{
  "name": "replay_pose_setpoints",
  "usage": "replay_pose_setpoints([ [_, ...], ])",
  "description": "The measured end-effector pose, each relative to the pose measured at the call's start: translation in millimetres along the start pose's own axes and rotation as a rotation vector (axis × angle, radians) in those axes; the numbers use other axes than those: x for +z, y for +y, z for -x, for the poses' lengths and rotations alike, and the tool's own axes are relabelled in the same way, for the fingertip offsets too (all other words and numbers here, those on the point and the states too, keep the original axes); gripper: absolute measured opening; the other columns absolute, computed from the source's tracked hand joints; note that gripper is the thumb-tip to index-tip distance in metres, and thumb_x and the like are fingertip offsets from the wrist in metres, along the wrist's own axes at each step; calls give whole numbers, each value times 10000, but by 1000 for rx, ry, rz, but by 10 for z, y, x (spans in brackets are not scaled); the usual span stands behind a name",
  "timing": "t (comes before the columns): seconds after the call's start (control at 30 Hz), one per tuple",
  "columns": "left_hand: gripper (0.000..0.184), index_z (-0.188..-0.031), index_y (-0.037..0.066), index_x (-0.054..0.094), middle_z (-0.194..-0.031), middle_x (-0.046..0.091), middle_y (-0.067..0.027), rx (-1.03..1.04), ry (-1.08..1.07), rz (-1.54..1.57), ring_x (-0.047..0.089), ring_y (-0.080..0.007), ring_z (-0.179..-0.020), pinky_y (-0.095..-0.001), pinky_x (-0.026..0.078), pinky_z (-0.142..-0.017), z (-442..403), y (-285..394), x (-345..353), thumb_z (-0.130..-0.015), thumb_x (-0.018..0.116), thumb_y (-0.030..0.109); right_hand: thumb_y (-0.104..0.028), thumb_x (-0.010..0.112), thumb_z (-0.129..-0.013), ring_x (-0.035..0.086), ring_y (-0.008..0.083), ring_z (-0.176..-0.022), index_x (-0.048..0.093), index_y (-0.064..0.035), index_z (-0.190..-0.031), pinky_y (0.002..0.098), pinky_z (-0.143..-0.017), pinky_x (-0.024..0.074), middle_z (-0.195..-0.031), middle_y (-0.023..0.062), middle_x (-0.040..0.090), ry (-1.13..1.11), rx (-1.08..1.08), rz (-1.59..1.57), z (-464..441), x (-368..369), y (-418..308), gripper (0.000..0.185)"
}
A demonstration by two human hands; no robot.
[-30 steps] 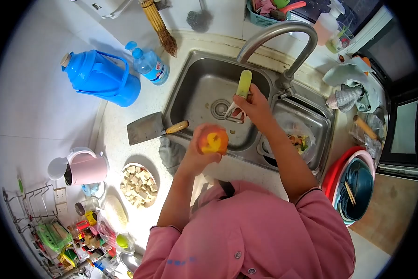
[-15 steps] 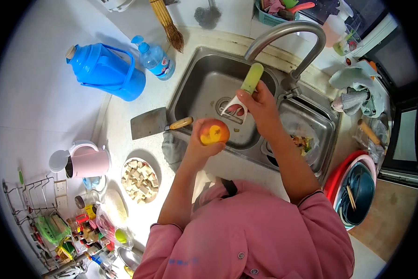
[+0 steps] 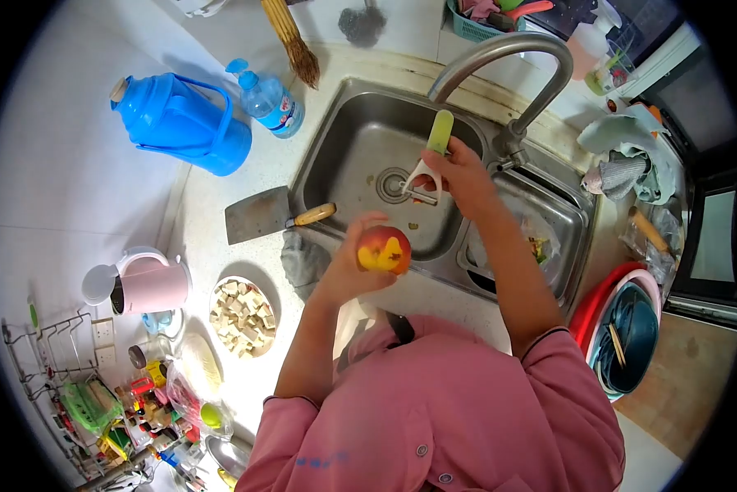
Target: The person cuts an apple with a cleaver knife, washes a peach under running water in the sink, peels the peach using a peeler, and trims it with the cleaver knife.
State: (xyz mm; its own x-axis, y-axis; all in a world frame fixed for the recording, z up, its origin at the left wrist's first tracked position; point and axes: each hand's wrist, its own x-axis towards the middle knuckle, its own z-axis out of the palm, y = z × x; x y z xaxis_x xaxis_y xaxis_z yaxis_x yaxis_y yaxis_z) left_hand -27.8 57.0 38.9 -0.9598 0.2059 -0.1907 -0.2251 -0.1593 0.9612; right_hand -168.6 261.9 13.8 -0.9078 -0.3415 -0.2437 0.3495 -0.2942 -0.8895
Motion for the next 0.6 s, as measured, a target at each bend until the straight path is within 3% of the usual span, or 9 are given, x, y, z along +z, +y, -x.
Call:
replay_pose_setpoints([
  [0.03,775,-1293,128,432,-1110,550,-58,-40,19,20,574,-169,-1037,-284,467,-915,10,-49,-14,-593,726,-27,-268,676,-909,689,199,-736,516,-40,-1121,297,-634,550,-888,58,634,-59,34,-42,-18,-56,-22,350],
  [0.13,783,-1301,125,431,-1124,547,-60,-108,58,88,580,-168,-1015,-273,490,-869,-14,-162,-34,-595,714,-66,-263,662,-917,688,187,-732,516,-43,-1096,295,-620,547,-872,55,633,320,-181,1039,-78,-153,129,320],
  [0.23,791,-1292,120,428,-1155,545,-64,-94,96,168,588,-164,-976,-259,509,-827,-69,-140,25,-589,727,-84,-258,653,-920,682,184,-708,515,-44,-1080,300,-597,532,-879,56,635,0,19,226,64,-127,19,301],
  [0.33,764,-1271,123,437,-1147,543,-63,-102,145,157,581,-157,-977,-261,503,-838,-66,-102,90,-599,745,-70,-225,641,-927,673,174,-710,518,-46,-1071,284,-576,517,-874,55,636,314,-246,1054,-7,-163,232,261],
  [0.43,728,-1252,122,435,-1117,542,-51,-87,193,73,564,-146,-989,-260,488,-854,-83,-117,162,-618,752,-45,-200,642,-930,657,157,-788,525,-41,-1090,282,-650,528,-899,47,631,128,-93,179,140,-36,86,254],
  [0.53,713,-1247,114,424,-1088,543,-39,-91,212,38,557,-139,-986,-262,478,-866,-119,-145,173,-633,762,-15,-194,654,-926,630,126,-870,531,-39,-1126,274,-740,517,-941,44,621,-44,-42,-84,341,265,-72,281],
  [0.6,706,-1238,107,419,-1078,545,-35,-97,195,62,556,-137,-980,-263,475,-866,-139,-185,162,-636,769,-2,-200,667,-919,616,118,-879,534,-39,-1140,271,-777,506,-964,43,616,-139,-57,-34,349,317,-10,304],
])
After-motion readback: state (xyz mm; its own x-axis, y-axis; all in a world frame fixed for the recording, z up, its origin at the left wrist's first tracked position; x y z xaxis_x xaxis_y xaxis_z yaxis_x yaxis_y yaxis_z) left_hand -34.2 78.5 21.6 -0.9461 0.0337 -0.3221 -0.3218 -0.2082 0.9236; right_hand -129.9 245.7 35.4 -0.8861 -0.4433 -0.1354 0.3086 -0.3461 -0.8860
